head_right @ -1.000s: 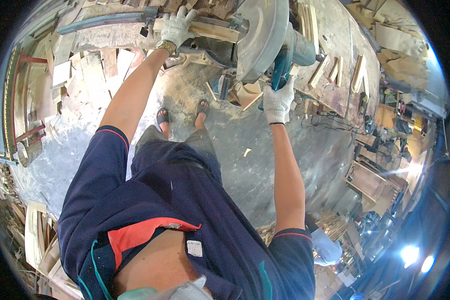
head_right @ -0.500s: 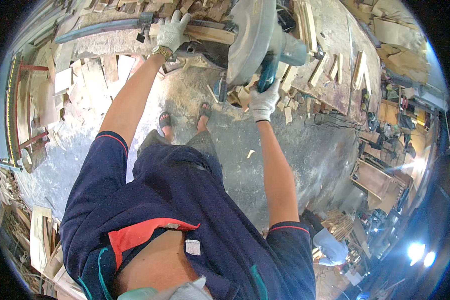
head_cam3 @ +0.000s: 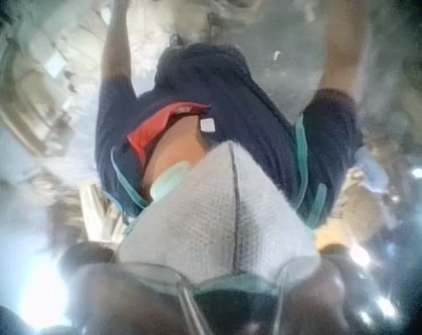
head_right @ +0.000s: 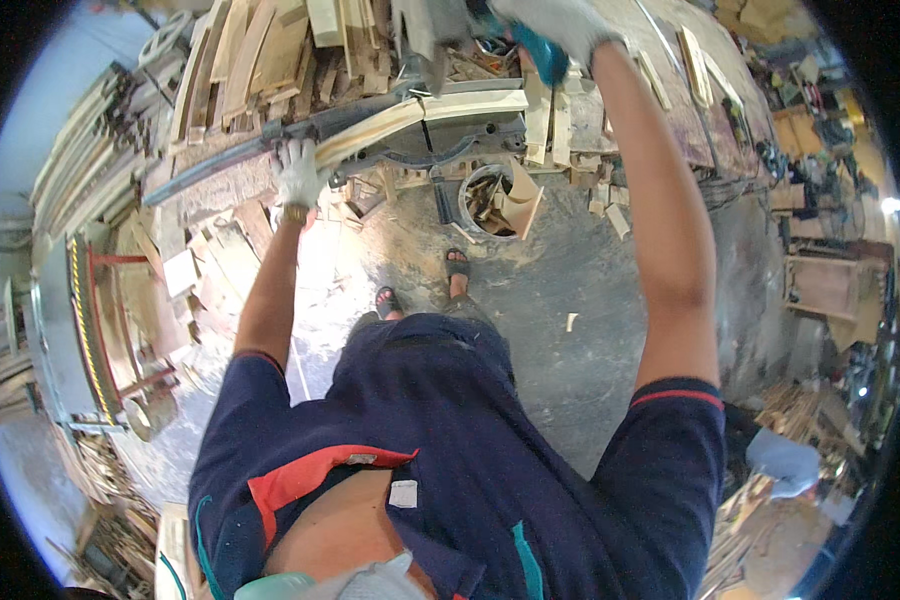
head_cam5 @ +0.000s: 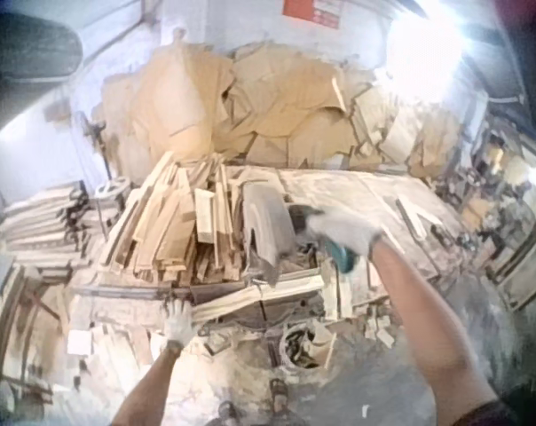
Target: The person assembles small wooden pieces using a nail gun. They pick up pieces, align them, and fasten them together on a cluttered workbench.
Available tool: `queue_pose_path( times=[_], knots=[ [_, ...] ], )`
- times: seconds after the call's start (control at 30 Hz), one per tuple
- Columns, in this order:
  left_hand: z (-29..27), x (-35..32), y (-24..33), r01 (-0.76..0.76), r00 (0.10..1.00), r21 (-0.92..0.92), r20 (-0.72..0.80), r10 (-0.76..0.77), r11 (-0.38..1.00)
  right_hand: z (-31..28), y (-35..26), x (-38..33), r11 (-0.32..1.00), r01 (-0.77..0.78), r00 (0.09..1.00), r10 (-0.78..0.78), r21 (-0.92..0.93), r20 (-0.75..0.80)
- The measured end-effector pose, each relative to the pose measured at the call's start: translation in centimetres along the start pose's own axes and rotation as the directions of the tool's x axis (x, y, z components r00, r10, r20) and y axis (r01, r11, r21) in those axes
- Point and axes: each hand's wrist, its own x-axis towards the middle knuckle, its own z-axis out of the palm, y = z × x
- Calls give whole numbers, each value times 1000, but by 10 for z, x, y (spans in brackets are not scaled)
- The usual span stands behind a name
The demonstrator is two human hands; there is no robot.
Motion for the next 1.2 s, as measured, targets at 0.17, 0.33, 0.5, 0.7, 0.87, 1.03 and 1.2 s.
queue_pose_path(
  times=[0.17, 0.33, 0.5, 0.7, 0.87, 1.03, 1.2],
  knots=[
    [16, -94, 31, 142, 989, -234, -5, -148, 962, -18, 36, 40, 918, 102, 988, -48, 383, -150],
    [-12, -240, 76, 469, 880, -478, 323, -349, 743, 110, 91, -64, 649, -8, 931, 282, 761, -231],
    [-62, -304, 124, 548, 827, -491, 441, -349, 677, 242, 174, -178, 824, -442, 777, 155, 354, 610],
    [-56, -237, 224, 553, 816, -743, 575, -64, 378, 256, 209, -209, 817, -289, 683, -189, 499, 706],
    [-47, -179, 295, 500, 798, -672, 603, 11, 545, 227, 249, -189, 433, -534, 840, 172, 726, 515],
    [-37, -196, 286, 465, 873, -722, 470, -130, 512, 105, 258, -96, 763, -512, 849, 380, 394, 368],
    [-41, -253, 275, 569, 812, -740, 438, -386, 358, 8, 307, 53, 787, -327, 945, 281, 523, 167]
  ],
)
